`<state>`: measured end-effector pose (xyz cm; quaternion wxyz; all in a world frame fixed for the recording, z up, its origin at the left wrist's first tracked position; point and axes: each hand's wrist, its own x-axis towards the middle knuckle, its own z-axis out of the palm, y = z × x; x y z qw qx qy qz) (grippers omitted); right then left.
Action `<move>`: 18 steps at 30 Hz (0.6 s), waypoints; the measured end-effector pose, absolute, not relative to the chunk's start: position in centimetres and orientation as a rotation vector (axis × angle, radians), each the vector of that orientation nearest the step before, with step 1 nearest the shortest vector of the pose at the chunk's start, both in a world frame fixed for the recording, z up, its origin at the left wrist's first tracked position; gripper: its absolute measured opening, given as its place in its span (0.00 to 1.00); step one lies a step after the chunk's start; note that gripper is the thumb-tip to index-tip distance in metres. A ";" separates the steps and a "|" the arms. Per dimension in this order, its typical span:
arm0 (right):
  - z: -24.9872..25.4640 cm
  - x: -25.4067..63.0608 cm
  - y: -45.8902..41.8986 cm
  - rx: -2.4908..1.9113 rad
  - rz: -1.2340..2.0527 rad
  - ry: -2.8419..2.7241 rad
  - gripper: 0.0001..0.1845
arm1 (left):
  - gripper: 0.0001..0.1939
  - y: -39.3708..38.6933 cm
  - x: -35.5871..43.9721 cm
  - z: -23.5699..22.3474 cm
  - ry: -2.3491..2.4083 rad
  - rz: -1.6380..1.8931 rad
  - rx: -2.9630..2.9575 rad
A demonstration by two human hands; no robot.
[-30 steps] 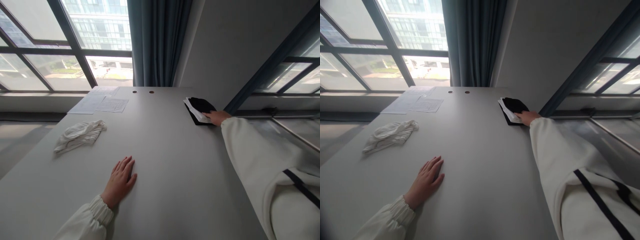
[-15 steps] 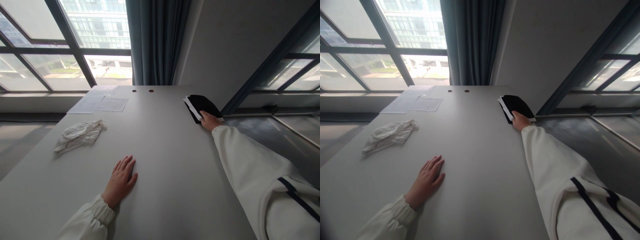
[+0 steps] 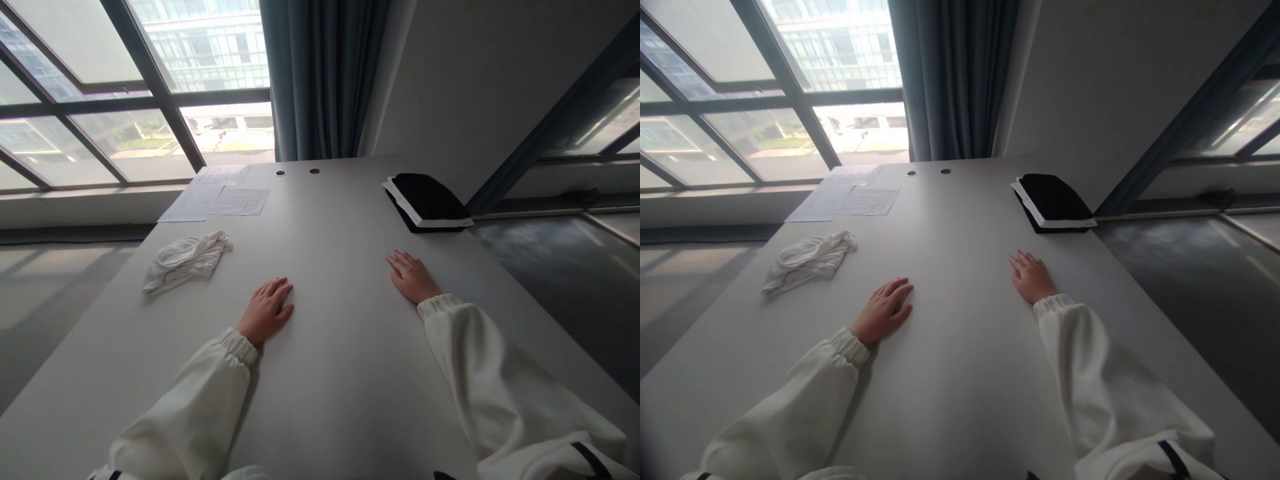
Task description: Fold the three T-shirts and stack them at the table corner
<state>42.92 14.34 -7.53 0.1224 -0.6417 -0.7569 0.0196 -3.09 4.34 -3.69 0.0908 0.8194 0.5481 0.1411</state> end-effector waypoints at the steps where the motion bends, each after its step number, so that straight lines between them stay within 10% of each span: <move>1: -7.5 42.4 13.5 -1.854 0.053 -2.247 0.29 | 0.27 5.1 -3.8 -3.8 1.683 0.415 2.418; 10: -7.0 40.0 7.6 -1.737 0.042 -2.298 0.28 | 0.36 11.2 -15.3 -2.8 2.712 0.769 1.566; 18: -6.8 37.3 3.8 -1.727 0.028 -2.271 0.28 | 0.31 12.9 -17.4 -3.1 2.648 0.534 1.416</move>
